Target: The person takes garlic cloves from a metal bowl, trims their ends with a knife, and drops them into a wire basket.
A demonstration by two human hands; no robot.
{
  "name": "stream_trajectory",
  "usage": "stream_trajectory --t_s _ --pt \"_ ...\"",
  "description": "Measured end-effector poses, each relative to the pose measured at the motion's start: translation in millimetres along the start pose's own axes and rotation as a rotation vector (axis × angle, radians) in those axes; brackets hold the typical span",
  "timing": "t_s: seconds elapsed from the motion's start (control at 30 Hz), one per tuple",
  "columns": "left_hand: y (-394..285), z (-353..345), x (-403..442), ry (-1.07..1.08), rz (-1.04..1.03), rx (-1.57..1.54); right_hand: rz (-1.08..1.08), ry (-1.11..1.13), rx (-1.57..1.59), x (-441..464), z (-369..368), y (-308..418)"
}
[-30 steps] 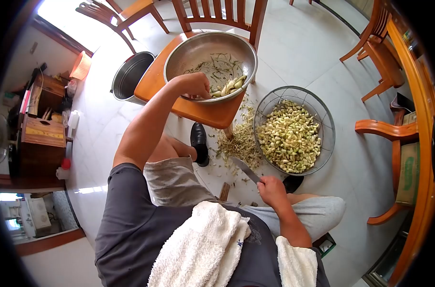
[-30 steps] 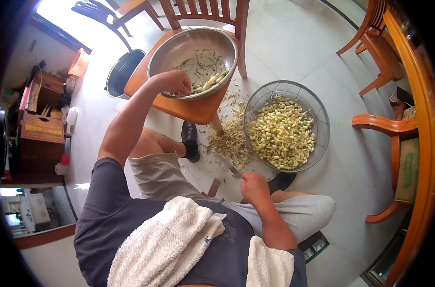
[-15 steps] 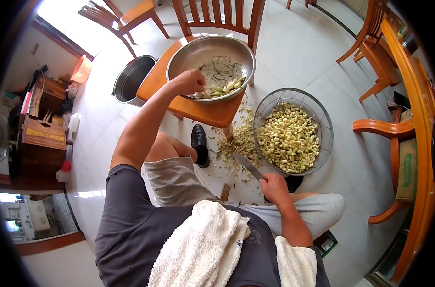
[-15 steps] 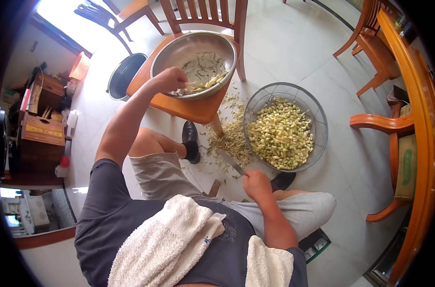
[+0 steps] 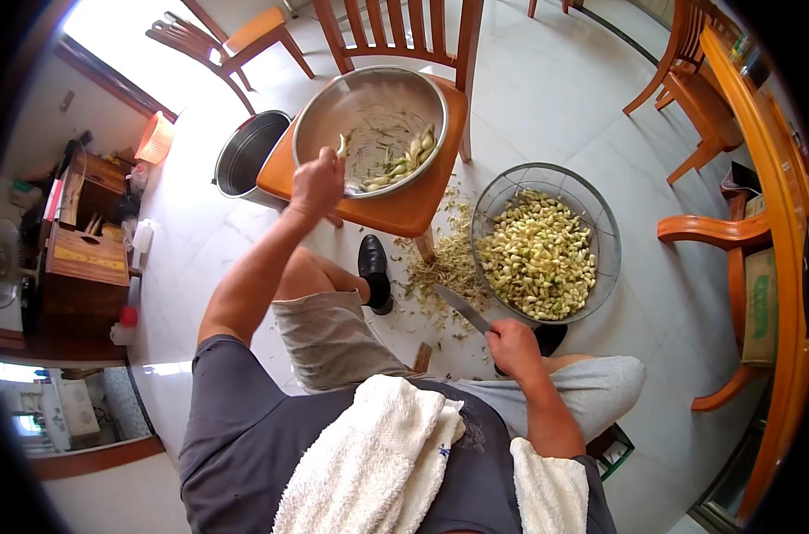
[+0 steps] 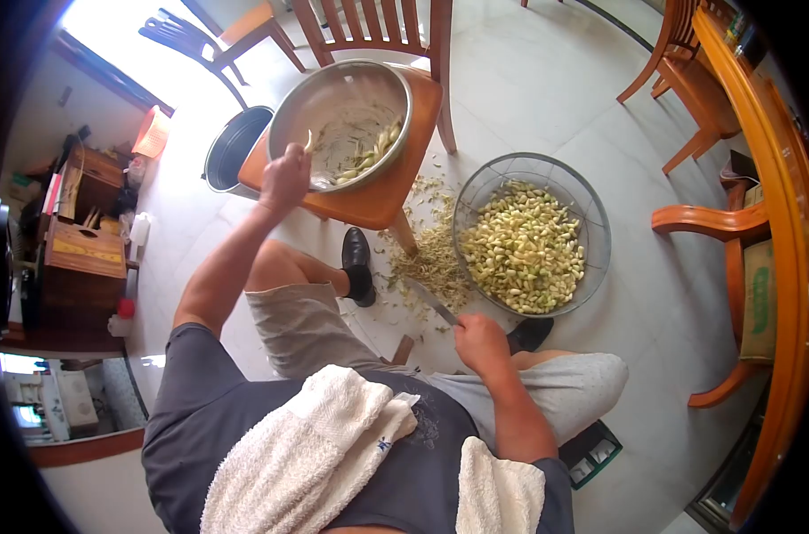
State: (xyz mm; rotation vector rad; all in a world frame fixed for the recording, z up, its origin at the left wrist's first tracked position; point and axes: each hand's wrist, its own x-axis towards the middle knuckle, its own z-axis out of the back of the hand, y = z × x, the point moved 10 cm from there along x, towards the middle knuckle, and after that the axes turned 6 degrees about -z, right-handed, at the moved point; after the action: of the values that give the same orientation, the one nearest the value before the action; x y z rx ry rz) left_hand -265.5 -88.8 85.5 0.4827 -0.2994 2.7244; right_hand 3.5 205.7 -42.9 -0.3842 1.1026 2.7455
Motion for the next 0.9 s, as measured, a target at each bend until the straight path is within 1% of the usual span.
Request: stream_trajectory --t_s 0.03,0.1,0.17,0.23,0.33,0.43,0.47,0.57,0.6,0.67,0.7,0.73,0.77,0.8,0.9 --pt "-6 -3 -8 -0.003 0.08 -0.007 0.004 0.006 -0.002 0 1 3" --pt "-32 -6 -17 -0.045 0.141 -0.061 0.01 0.016 -0.009 -1 2 6" --pt "-61 -3 -13 -0.056 0.231 -0.189 0.053 -0.01 -0.009 -1 1 8" --pt "-84 4 3 -0.094 0.243 -0.374 0.078 -0.02 -0.013 -1 0 8" --pt "-98 -6 35 -0.163 0.26 -0.612 0.09 -0.021 -0.01 1 0 10" --pt "-100 -37 63 -0.063 0.377 -0.939 0.076 -0.037 0.012 4 3 8" --pt "-103 -32 66 -0.151 0.32 -0.99 0.06 -0.045 0.032 4 4 4" --pt "-123 -12 55 -0.083 0.317 -1.287 -0.029 -0.09 0.136 3 23 -1" --pt "-132 -10 47 -0.021 0.309 -1.39 -0.063 -0.103 0.18 5 29 -3" --pt "-148 -9 19 0.117 0.306 -1.59 -0.019 -0.26 0.271 5 47 -7" --pt "-157 -13 2 0.177 0.348 -1.73 -0.005 -0.34 0.315 4 55 -10" --pt "-167 -17 -16 0.241 0.395 -1.871 -0.03 -0.329 0.369 3 61 -10" --pt "-176 -23 -33 0.304 0.448 -2.013 -0.01 -0.357 0.427 0 69 -7" --pt "-186 -31 -47 0.394 0.425 -2.133 0.012 -0.385 0.484 -2 76 -4" --pt "-201 -55 -89 0.493 0.63 -2.31 0.088 -0.435 0.573 -6 82 4"
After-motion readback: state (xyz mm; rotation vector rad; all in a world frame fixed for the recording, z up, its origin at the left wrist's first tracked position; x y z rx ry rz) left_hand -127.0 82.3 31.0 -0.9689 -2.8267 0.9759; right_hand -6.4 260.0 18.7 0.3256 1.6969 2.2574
